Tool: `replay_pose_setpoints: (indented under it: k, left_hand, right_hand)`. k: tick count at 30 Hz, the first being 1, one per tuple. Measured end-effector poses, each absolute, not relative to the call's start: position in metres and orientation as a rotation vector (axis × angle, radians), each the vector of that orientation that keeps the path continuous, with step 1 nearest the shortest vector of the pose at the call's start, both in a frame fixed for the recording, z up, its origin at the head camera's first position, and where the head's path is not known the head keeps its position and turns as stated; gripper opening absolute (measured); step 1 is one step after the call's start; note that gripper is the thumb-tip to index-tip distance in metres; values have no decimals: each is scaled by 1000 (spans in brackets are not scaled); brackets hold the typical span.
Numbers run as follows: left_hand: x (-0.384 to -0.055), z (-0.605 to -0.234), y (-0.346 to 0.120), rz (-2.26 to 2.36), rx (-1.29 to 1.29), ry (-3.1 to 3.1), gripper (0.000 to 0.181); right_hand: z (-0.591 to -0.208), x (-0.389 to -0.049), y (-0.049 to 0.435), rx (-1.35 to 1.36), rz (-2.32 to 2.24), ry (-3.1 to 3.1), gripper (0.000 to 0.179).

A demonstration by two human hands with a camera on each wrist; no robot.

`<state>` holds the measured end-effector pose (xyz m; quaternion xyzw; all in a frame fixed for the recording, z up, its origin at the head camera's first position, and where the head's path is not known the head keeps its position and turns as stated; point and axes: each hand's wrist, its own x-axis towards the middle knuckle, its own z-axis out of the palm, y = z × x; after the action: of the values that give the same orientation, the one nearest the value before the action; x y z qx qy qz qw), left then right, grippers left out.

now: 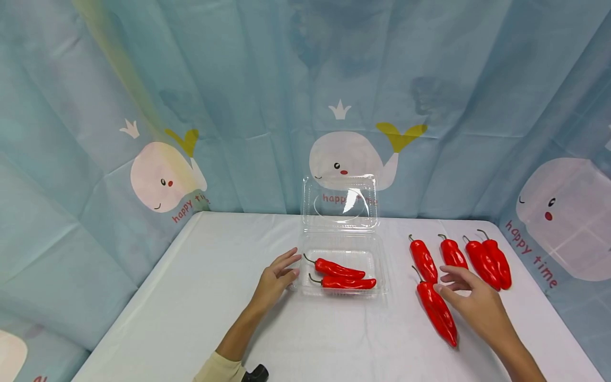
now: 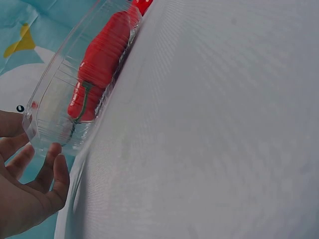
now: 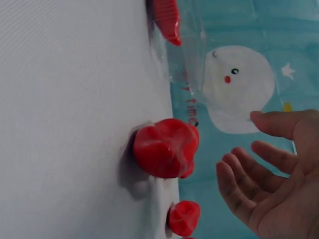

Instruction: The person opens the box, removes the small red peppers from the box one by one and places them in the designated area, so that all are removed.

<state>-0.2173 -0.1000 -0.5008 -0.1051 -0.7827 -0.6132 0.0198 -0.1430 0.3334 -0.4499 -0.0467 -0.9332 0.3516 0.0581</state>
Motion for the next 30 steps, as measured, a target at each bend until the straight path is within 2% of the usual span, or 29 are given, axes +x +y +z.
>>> replay_pose_setpoints:
  k: [11,22,30]
  left_hand:
    - [-216,-500,-100,-1884,-313,-2456,41]
    - [-215,-498,-100,-1918,-313,-2429,41]
    - [-217,-499,-100,-1891,-308,-2450,41]
  right_hand:
    - [-445,-148,310,12,1125,-2626,64]
    - [-438,-160,281,189,1189,-2533,53]
    - [-438,-169,260,249,1269,-2536,53]
